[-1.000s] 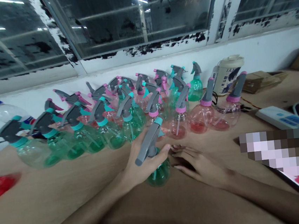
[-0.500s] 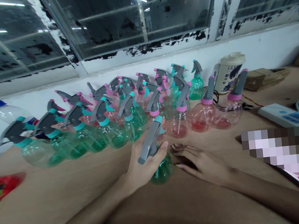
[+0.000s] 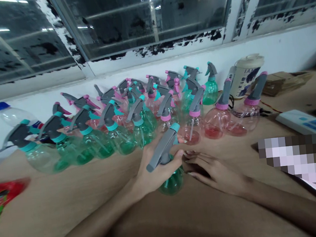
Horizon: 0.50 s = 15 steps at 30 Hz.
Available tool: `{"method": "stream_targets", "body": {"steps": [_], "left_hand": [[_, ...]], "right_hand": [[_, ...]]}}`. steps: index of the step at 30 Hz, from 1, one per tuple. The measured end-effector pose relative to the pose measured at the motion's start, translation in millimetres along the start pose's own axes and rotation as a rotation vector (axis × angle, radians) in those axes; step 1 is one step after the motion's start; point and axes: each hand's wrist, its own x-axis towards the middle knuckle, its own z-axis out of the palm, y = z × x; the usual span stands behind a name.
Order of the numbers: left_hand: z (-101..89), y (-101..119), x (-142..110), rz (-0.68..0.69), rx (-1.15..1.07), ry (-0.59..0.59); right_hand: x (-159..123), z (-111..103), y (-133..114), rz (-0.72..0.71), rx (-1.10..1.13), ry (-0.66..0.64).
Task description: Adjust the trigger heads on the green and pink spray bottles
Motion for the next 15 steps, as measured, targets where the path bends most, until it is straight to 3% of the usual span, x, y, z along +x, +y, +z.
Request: {"method": "stream_targets", "body": {"steps": [15], "left_hand": [[-1.8,2.9,-2.9,-0.016,-0.044,-0.041]], "right_hand": [[0.5,-2.0,-3.2,0.017,-0.005,0.01]]}}
